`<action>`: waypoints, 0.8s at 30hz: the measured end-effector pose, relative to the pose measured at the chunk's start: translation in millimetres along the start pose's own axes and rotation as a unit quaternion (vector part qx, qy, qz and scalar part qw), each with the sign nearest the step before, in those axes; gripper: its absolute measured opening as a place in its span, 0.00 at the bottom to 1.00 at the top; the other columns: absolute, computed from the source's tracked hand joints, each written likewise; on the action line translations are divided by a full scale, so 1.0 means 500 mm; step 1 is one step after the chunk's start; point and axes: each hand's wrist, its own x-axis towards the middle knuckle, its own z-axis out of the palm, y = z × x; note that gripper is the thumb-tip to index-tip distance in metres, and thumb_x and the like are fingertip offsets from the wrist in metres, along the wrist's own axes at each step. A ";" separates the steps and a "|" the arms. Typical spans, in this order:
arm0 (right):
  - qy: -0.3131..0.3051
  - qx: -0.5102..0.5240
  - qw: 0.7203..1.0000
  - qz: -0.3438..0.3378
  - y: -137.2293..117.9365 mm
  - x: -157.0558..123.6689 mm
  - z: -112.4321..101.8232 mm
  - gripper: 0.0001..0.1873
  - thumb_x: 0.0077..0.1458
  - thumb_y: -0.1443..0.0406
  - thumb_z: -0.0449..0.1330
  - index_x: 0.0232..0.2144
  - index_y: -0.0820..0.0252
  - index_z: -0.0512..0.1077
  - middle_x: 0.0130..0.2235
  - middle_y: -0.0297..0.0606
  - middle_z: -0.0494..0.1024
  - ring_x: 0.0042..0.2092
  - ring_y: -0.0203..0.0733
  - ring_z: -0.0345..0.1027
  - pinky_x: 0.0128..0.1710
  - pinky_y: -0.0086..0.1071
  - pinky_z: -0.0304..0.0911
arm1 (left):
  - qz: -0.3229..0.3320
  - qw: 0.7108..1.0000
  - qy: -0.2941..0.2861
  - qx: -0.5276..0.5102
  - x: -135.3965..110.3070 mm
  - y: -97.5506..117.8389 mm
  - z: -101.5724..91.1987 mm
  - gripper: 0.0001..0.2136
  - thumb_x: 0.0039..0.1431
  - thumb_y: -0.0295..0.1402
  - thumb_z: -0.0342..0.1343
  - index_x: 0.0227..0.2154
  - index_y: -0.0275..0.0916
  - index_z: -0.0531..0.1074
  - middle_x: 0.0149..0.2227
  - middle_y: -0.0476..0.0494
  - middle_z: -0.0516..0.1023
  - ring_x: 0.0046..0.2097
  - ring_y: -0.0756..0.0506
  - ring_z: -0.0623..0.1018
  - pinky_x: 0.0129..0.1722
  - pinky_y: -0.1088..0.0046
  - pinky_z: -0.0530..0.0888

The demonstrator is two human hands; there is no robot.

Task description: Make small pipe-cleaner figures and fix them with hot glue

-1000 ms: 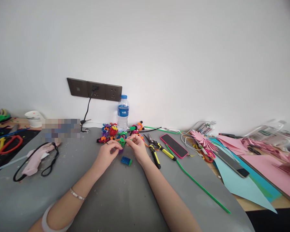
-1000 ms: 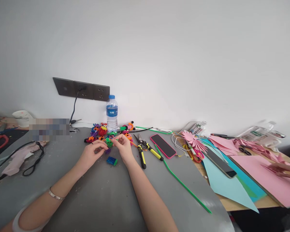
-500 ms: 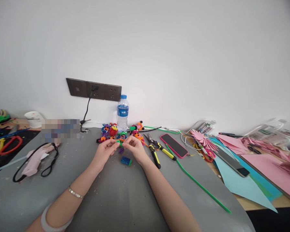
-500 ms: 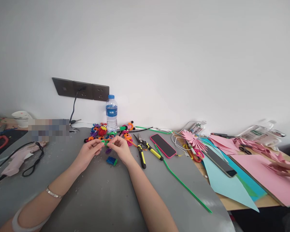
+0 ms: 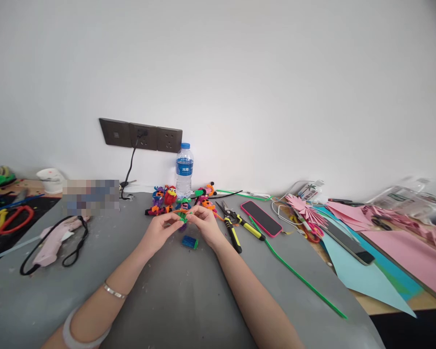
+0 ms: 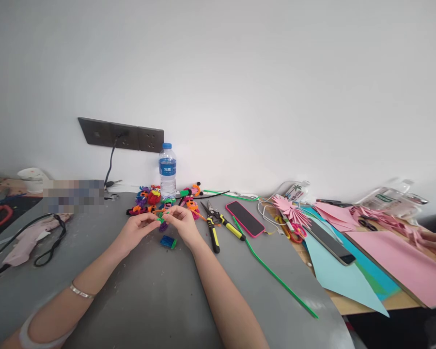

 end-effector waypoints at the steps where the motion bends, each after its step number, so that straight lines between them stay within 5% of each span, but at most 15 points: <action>1: -0.002 0.000 1.000 0.002 -0.001 -0.001 0.001 0.11 0.44 0.59 0.69 0.24 0.59 0.72 0.24 0.30 0.71 0.26 0.33 0.60 0.29 0.28 0.57 | 0.012 1.000 -0.010 0.020 0.000 -0.003 0.000 0.12 0.53 0.42 0.58 0.27 0.37 0.74 0.27 0.48 0.75 0.28 0.49 0.70 0.28 0.75 0.66; 7: -0.041 -0.006 0.999 0.006 -0.001 -0.002 0.002 0.09 0.44 0.60 0.69 0.24 0.59 0.74 0.27 0.33 0.75 0.29 0.35 0.64 0.31 0.29 0.61 | 0.031 0.996 -0.029 0.081 -0.002 -0.012 0.006 0.13 0.54 0.42 0.56 0.26 0.37 0.75 0.26 0.48 0.75 0.26 0.49 0.69 0.26 0.75 0.64; 15: 0.031 0.074 0.997 -0.005 0.004 0.005 -0.005 0.11 0.45 0.60 0.69 0.26 0.59 0.71 0.30 0.33 0.76 0.31 0.36 0.69 0.36 0.31 0.65 | -0.091 0.987 0.065 -0.116 -0.001 0.003 0.008 0.20 0.46 0.49 0.61 0.34 0.35 0.79 0.32 0.40 0.79 0.28 0.49 0.70 0.22 0.76 0.63; 24: -0.011 -0.009 0.999 -0.050 -0.003 0.003 0.003 0.09 0.45 0.63 0.69 0.24 0.59 0.72 0.29 0.33 0.73 0.32 0.36 0.65 0.35 0.30 0.61 | -0.130 0.959 0.097 -0.231 0.000 -0.013 0.008 0.18 0.42 0.44 0.68 0.32 0.36 0.77 0.28 0.47 0.71 0.27 0.53 0.66 0.22 0.79 0.61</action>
